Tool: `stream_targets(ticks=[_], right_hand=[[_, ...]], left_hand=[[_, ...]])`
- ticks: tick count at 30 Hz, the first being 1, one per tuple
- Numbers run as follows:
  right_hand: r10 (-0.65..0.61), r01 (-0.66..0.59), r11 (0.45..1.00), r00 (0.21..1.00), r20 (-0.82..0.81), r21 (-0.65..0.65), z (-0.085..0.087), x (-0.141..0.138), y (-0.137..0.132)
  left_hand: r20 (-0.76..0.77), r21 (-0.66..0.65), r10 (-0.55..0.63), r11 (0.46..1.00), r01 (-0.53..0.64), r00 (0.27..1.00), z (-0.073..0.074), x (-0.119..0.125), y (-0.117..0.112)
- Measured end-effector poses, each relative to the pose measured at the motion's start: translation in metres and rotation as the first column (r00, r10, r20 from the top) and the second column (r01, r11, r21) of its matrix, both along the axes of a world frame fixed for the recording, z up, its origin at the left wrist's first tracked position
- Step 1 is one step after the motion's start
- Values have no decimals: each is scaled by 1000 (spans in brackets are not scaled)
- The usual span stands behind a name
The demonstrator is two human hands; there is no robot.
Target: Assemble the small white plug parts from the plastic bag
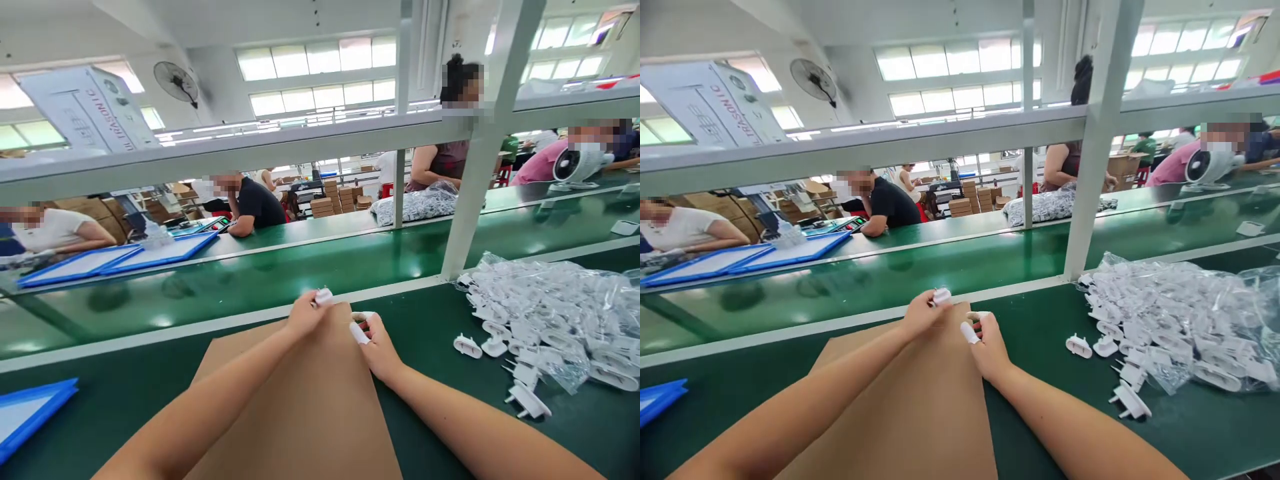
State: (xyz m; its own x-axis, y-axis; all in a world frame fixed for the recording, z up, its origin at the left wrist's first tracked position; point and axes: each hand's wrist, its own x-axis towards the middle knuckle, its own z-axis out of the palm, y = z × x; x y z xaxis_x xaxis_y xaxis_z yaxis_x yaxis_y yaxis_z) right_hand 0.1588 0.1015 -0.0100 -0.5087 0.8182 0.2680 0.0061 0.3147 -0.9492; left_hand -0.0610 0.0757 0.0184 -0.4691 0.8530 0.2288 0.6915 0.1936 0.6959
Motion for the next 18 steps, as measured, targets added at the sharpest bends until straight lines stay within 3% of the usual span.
stream_targets(ticks=[4,7,11,15,17,18], right_hand=[[22,-25,994,999,29,102,-1,-1,1],[57,-59,991,998,23,119,-1,0,2],[73,-74,987,997,8,143,0,0,6],[70,-66,982,997,-16,176,0,-1,10],[80,-78,979,997,-1,189,1,-2,12],[80,-81,977,997,11,196,1,-2,14]], left_hand=[[-102,-43,271,960,-276,957,11,-48,45],[-152,-70,354,927,-368,923,8,-64,58],[-208,-72,442,883,-465,872,5,-64,55],[-311,74,569,813,-577,762,10,-55,42],[-392,149,550,829,-539,738,11,-52,34],[-495,233,484,874,-427,721,10,-52,30]])
